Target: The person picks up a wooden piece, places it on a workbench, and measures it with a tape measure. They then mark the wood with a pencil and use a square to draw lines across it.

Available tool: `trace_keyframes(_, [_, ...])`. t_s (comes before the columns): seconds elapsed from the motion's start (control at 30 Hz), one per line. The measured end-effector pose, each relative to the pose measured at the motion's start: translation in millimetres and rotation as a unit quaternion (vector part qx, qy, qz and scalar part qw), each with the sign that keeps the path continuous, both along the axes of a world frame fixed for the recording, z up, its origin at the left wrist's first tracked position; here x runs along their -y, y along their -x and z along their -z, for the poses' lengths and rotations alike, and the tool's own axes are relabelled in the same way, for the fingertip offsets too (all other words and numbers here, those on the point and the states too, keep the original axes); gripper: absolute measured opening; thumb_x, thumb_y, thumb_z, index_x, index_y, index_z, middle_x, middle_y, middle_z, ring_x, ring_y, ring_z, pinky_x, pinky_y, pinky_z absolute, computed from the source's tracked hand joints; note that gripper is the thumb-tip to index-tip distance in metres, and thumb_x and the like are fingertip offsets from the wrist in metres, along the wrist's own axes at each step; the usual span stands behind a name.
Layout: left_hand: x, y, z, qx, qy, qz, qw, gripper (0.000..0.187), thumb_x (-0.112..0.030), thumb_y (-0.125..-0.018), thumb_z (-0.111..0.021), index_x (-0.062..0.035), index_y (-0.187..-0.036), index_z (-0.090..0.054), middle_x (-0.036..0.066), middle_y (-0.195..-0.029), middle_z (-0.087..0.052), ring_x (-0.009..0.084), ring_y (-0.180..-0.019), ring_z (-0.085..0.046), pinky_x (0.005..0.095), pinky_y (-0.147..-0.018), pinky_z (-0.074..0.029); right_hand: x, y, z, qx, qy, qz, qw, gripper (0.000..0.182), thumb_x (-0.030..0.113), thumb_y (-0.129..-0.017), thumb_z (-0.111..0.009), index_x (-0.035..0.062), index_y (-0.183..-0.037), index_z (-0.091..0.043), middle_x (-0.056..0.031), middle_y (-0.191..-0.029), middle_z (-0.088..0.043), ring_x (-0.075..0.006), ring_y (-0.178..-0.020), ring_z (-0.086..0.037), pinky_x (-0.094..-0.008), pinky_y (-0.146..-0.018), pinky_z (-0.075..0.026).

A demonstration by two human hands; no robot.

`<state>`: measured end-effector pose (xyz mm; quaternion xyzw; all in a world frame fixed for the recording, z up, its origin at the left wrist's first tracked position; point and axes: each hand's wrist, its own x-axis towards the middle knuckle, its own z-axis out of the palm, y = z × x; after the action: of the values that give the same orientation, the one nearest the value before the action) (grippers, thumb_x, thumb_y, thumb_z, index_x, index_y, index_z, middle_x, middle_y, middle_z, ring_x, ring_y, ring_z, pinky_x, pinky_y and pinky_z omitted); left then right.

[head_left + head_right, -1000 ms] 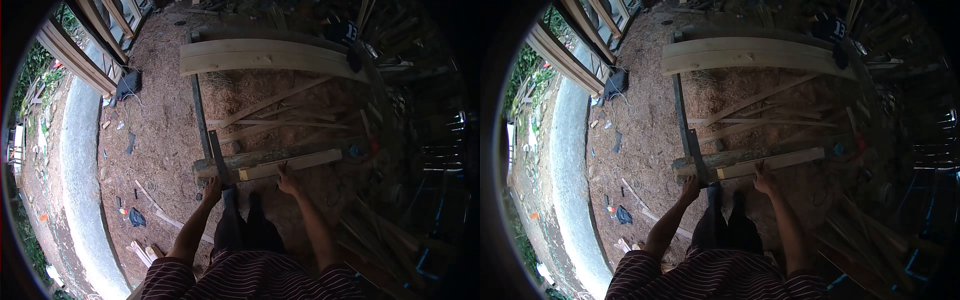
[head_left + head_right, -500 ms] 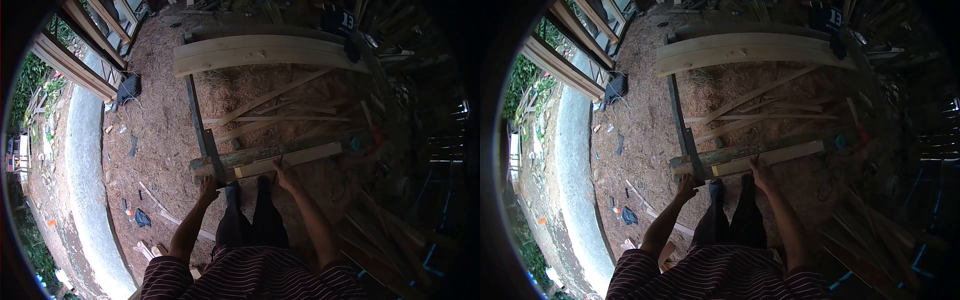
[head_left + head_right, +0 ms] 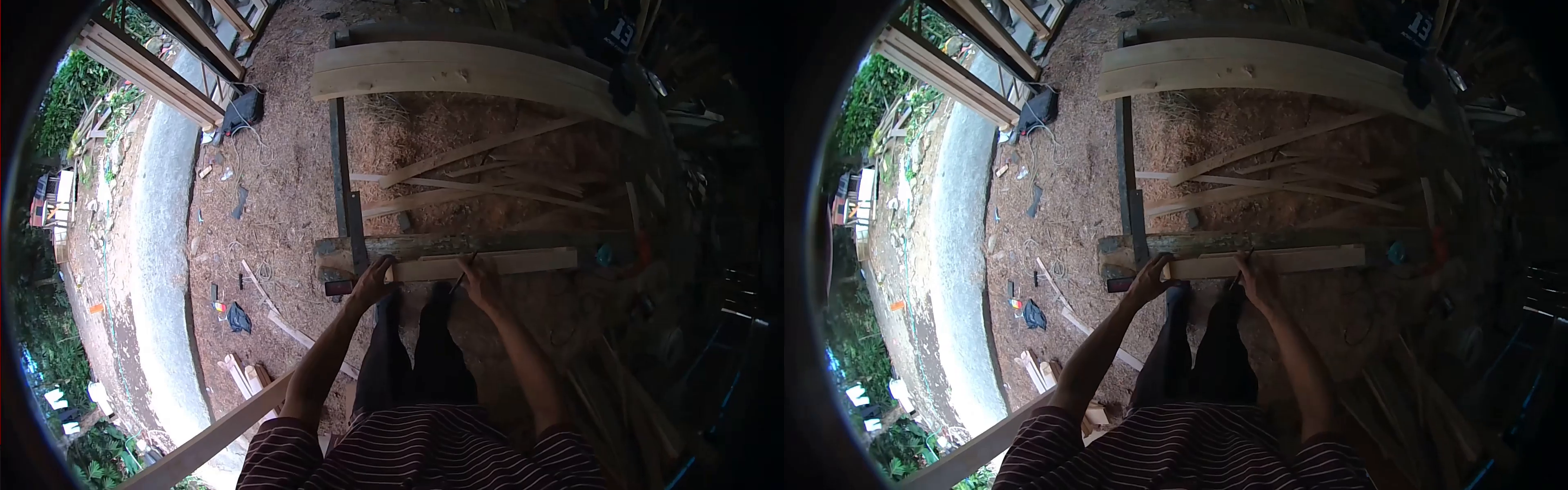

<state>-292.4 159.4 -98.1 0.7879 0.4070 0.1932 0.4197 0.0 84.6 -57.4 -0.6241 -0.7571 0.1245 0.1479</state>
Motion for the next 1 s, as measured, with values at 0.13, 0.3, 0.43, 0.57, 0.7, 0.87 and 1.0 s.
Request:
trace_keyframes(0.13, [-10.5,-1.0,-7.2,-0.016,0.022,0.026,0.999,0.055,-0.012,-0.064,-0.076,-0.0013,-0.113,-0.054,0.019,-0.115,-0.056,0.0376,-0.107,-0.055,0.0419,-0.087,-0.047,-7.5,-8.1,21.6,-0.004,-0.017,-0.018,1.000,0.056,0.001,-0.073,-0.063,0.0085,-0.126,-0.047,-0.0136,-0.112,-0.060,-0.0320,-0.111,-0.052,-0.0495,-0.097,-0.035])
trace_keyframes(0.3, [-27.8,-6.1,-17.0,-0.055,0.018,0.019,0.998,0.049,-0.018,-0.069,-0.078,-0.0005,-0.110,-0.055,0.020,-0.106,-0.061,0.0370,-0.099,-0.060,0.0421,-0.082,-0.050,-36.6,-15.0,6.0,-0.064,0.142,-0.025,0.987,0.041,0.002,-0.081,-0.052,0.0057,-0.121,-0.052,-0.0174,-0.111,-0.061,-0.0327,-0.105,-0.056,-0.0485,-0.100,-0.033])
trace_keyframes(0.43, [-44.6,-11.6,-25.4,-0.085,0.095,-0.016,0.992,0.047,-0.020,-0.072,-0.077,-0.0002,-0.109,-0.056,0.020,-0.097,-0.065,0.0340,-0.089,-0.064,0.0412,-0.077,-0.051,-60.7,-16.7,11.9,-0.043,0.155,-0.030,0.987,0.043,-0.001,-0.078,-0.055,0.0032,-0.121,-0.051,-0.0201,-0.104,-0.063,-0.0348,-0.098,-0.059,-0.0452,-0.094,-0.040])
trace_keyframes(0.57, [-55.4,-14.7,-11.8,-0.055,0.077,-0.032,0.995,0.054,-0.021,-0.071,-0.078,-0.0011,-0.116,-0.053,0.020,-0.093,-0.066,0.0341,-0.086,-0.065,0.0404,-0.075,-0.052,-75.3,-15.2,17.4,-0.107,0.180,0.005,0.978,0.047,-0.004,-0.073,-0.064,0.0028,-0.118,-0.051,-0.0205,-0.103,-0.063,-0.0367,-0.098,-0.060,-0.0439,-0.082,-0.047])
trace_keyframes(0.7, [-53.8,-11.7,5.2,-0.027,0.117,-0.060,0.991,0.067,-0.017,-0.067,-0.079,-0.0027,-0.124,-0.046,0.020,-0.108,-0.060,0.0355,-0.102,-0.059,0.0402,-0.084,-0.048,-94.1,-18.8,16.2,-0.102,0.230,0.000,0.968,0.049,-0.003,-0.072,-0.064,0.0041,-0.119,-0.052,-0.0214,-0.103,-0.062,-0.0357,-0.099,-0.060,-0.0424,-0.080,-0.049])
trace_keyframes(0.87, [-52.9,-14.7,15.8,0.008,0.088,-0.080,0.993,0.072,-0.012,-0.062,-0.079,-0.0002,-0.123,-0.044,0.019,-0.122,-0.052,0.0360,-0.115,-0.050,0.0400,-0.092,-0.044,-111.2,-22.4,21.6,-0.085,0.235,-0.005,0.968,0.049,-0.003,-0.070,-0.063,0.0058,-0.118,-0.053,-0.0204,-0.101,-0.063,-0.0358,-0.097,-0.060,-0.0421,-0.081,-0.049])
trace_keyframes(1.0, [-54.9,-12.8,16.4,-0.021,0.052,-0.070,0.996,0.074,-0.011,-0.061,-0.080,0.0018,-0.124,-0.043,0.019,-0.120,-0.053,0.0353,-0.114,-0.051,0.0395,-0.093,-0.044,-113.2,-18.6,28.7,-0.098,0.214,0.015,0.972,0.048,-0.001,-0.069,-0.064,0.0076,-0.116,-0.055,-0.0191,-0.097,-0.064,-0.0355,-0.094,-0.061,-0.0425,-0.081,-0.049])
